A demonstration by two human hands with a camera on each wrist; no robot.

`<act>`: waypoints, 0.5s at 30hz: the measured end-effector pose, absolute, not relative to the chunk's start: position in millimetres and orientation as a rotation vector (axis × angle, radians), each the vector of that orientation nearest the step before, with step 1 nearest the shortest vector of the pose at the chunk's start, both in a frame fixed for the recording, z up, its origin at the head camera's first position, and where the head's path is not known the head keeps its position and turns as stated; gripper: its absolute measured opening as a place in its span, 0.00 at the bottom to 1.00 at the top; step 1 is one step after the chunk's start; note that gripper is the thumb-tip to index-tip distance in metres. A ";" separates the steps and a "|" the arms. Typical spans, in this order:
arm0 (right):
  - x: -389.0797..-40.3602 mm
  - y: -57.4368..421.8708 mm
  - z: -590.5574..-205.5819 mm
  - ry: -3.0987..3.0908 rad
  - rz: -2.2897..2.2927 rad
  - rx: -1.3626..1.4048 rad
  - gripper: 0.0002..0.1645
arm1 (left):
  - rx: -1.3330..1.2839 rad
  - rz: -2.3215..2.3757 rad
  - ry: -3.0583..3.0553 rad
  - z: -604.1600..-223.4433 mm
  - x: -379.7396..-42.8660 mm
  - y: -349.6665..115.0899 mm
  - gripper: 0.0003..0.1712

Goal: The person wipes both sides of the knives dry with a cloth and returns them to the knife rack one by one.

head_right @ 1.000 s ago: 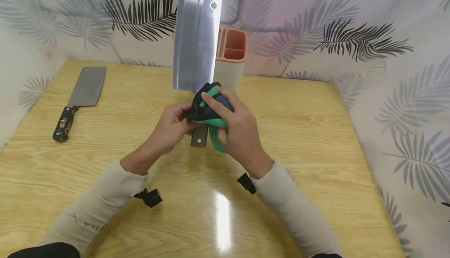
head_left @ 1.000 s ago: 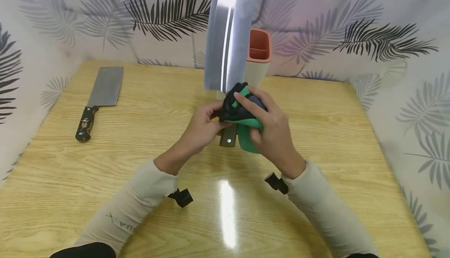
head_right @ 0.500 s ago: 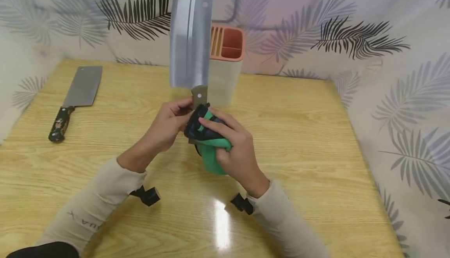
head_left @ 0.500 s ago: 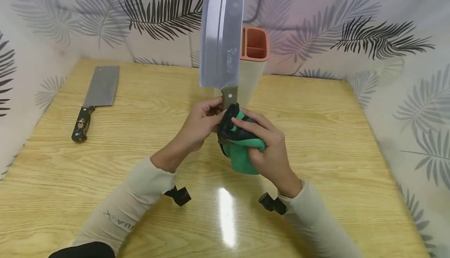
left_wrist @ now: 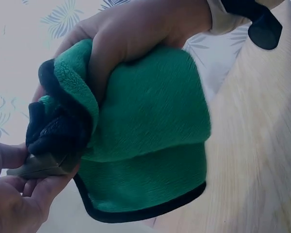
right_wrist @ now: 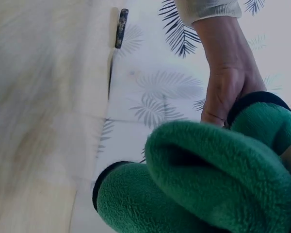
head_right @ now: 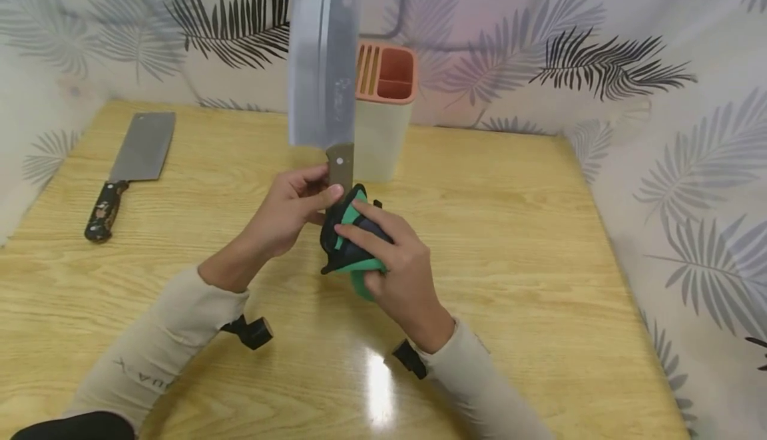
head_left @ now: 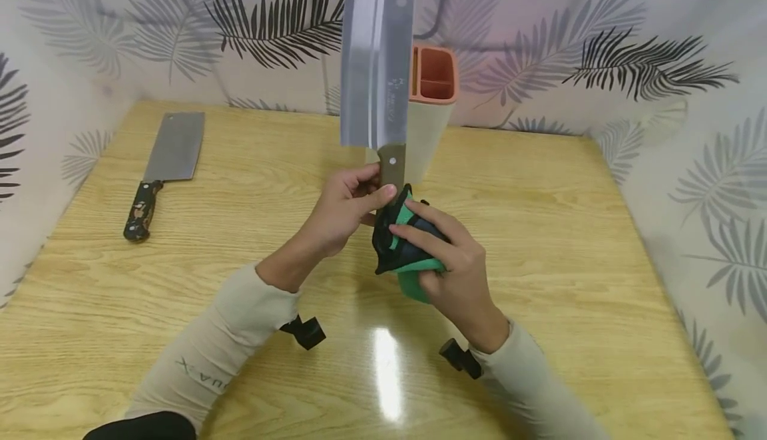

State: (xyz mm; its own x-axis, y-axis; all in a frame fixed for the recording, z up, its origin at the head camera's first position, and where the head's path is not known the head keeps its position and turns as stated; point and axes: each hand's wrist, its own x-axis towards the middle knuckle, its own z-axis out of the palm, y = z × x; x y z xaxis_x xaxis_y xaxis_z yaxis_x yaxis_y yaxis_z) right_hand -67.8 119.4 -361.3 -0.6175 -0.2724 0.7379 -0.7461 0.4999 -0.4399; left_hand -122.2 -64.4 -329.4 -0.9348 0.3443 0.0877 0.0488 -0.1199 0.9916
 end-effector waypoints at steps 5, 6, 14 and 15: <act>-76.3 118.5 -351.3 -2.097 1.094 0.775 0.27 | 0.524 2.101 1.920 -327.3 -118.7 -63.7 0.20; -78.8 119.1 -348.9 -2.089 1.115 0.766 0.27 | 0.538 2.087 1.923 -327.1 -117.7 -63.9 0.20; -96.9 130.7 -328.2 -2.021 1.255 0.660 0.31 | 0.663 1.859 2.019 -330.1 -106.2 -63.9 0.18; -100.7 132.8 -325.0 -2.006 1.265 0.639 0.31 | 0.678 1.836 2.027 -331.0 -105.0 -63.4 0.18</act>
State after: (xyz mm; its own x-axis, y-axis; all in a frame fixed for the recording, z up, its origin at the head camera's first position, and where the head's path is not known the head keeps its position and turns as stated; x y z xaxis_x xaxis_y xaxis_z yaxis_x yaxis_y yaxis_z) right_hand -100.7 132.8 -325.0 -0.6538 -0.0512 0.7549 -0.7033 0.4091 -0.5814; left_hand -105.0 -63.4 -331.0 -0.8351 0.5448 0.0761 0.1295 0.0602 0.9898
